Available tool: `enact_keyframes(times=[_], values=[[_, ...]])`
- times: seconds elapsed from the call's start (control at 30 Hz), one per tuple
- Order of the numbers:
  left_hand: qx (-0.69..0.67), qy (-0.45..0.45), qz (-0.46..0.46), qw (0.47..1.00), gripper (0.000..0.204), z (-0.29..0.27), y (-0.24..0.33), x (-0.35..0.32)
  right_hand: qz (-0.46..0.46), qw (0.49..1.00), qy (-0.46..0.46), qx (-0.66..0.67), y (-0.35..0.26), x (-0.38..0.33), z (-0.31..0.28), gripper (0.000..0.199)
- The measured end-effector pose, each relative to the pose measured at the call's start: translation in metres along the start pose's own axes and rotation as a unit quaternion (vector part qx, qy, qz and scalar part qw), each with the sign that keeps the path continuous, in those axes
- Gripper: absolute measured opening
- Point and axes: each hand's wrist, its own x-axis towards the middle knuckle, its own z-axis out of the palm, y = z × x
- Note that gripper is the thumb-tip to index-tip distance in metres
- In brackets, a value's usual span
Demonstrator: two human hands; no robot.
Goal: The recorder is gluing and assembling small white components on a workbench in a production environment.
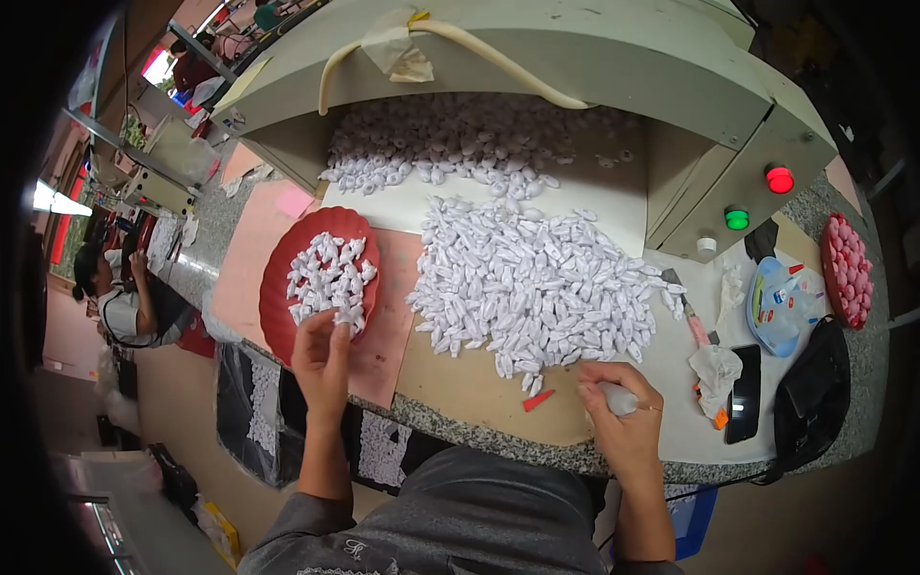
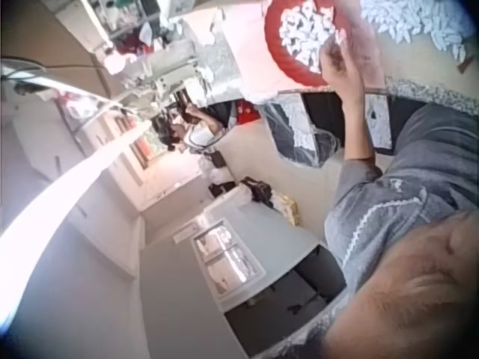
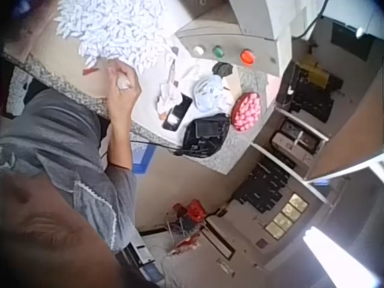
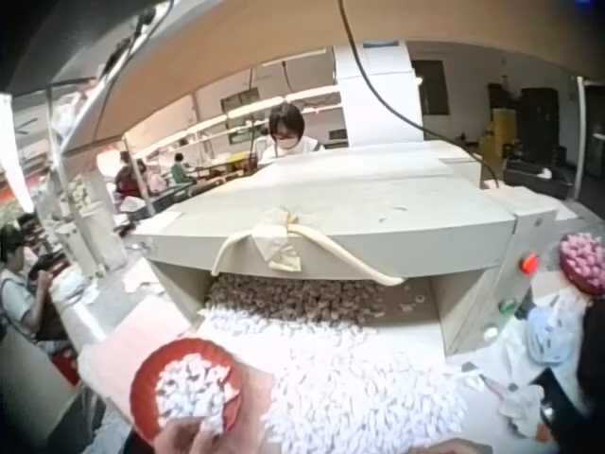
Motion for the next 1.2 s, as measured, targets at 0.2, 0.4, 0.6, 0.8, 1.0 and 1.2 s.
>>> enact_keyframes(times=[0.2, 0.4, 0.6, 0.8, 1.0, 1.2], values=[[0.255, -0.027, 0.178, 0.950, 0.027, 0.001, 0.023, 0.059, 0.113, 0.993, -0.024, 0.004, -0.001, 0.001, -0.015, 0.013], [0.209, -0.218, 0.197, 0.933, 0.019, 0.124, 0.007, 0.161, 0.002, 1.000, 0.005, -0.028, -0.006, -0.009, -0.013, 0.020], [0.316, -0.210, 0.075, 0.922, 0.024, 0.189, -0.005, 0.188, -0.013, 0.997, 0.017, -0.077, -0.007, -0.020, -0.020, 0.024], [0.048, -0.154, 0.087, 0.983, 0.032, 0.165, -0.005, 0.163, -0.005, 1.000, 0.003, -0.013, -0.002, -0.015, -0.014, 0.024], [-0.272, -0.423, -0.173, 0.847, 0.039, 0.120, 0.049, 0.043, 0.054, 0.997, -0.013, 0.050, -0.003, -0.024, -0.016, 0.024], [-0.519, -0.347, -0.406, 0.667, 0.046, 0.082, 0.043, -0.027, -0.006, 0.997, -0.001, 0.073, 0.008, -0.031, -0.006, 0.027]])
